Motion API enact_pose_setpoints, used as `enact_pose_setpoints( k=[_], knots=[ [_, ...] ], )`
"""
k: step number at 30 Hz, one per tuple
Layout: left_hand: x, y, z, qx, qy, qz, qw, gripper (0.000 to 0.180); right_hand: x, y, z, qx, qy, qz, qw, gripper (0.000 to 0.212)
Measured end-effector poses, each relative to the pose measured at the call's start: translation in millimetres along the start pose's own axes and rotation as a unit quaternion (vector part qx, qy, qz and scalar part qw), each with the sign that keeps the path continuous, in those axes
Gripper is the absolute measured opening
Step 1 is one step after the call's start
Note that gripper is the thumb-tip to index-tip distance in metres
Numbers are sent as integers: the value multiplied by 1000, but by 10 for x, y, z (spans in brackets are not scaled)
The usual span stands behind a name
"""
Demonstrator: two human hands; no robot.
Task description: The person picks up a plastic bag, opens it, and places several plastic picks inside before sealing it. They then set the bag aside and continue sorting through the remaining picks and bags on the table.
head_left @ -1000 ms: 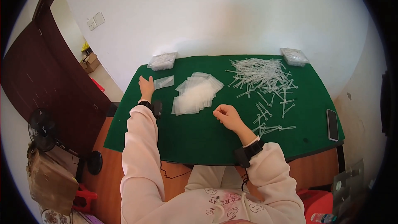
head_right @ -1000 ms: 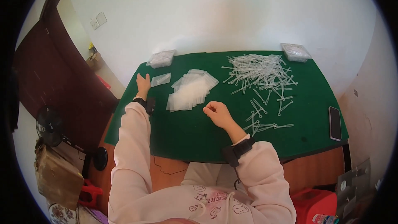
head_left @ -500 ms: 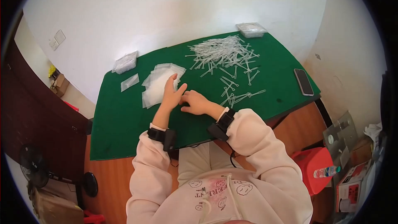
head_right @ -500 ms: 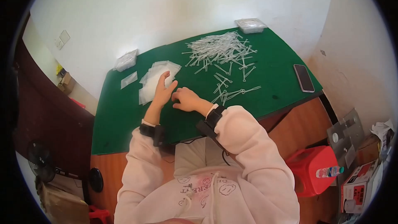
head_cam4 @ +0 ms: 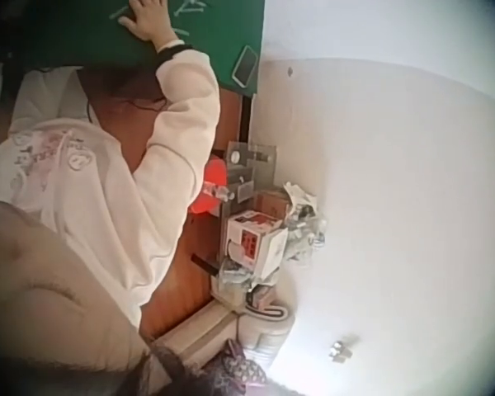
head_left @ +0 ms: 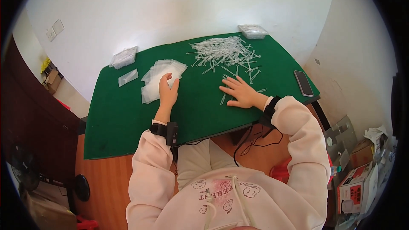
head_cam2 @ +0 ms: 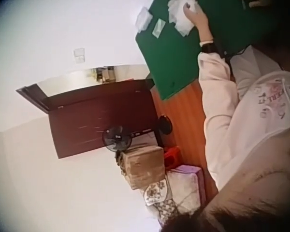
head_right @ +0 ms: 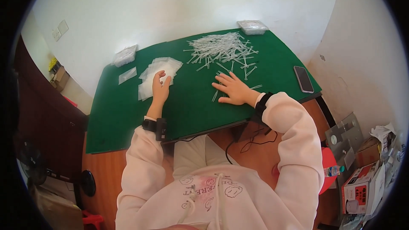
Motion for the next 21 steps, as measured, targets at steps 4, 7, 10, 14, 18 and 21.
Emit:
enact_pose_setpoints(
  k=[4, 7, 10, 14, 18, 21],
  knots=[
    [-23, 31, 53, -10, -27, -2, 1000, 37, 92, 166, -352, 26, 126, 10, 992, 68],
    [-64, 29, 153, -27, -53, 6, 998, 36, 184, 257, -528, 75, 269, 28, 960, 71],
    [-66, 41, 203, -35, -59, 7, 998, 36, 235, 317, -503, 61, 283, 35, 957, 74],
    [-90, 73, 202, -55, -75, 20, 995, 34, 263, 345, -348, 51, 271, 48, 960, 77],
    [-77, 83, 154, -70, -74, 24, 994, 32, 324, 331, -91, 35, 249, 56, 966, 77],
    [-70, 91, 158, -74, -65, 28, 995, 30, 421, 359, 125, 41, 233, 52, 970, 77]
  ],
)
Point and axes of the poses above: each hand's wrist, its own x-axis towards the middle knuckle, its own y-axis out of the palm, z = x × y, the point moved 6 cm from there along x, towards the middle knuckle, and after that the axes turned 13 degrees about y, right-handed, at the moved point
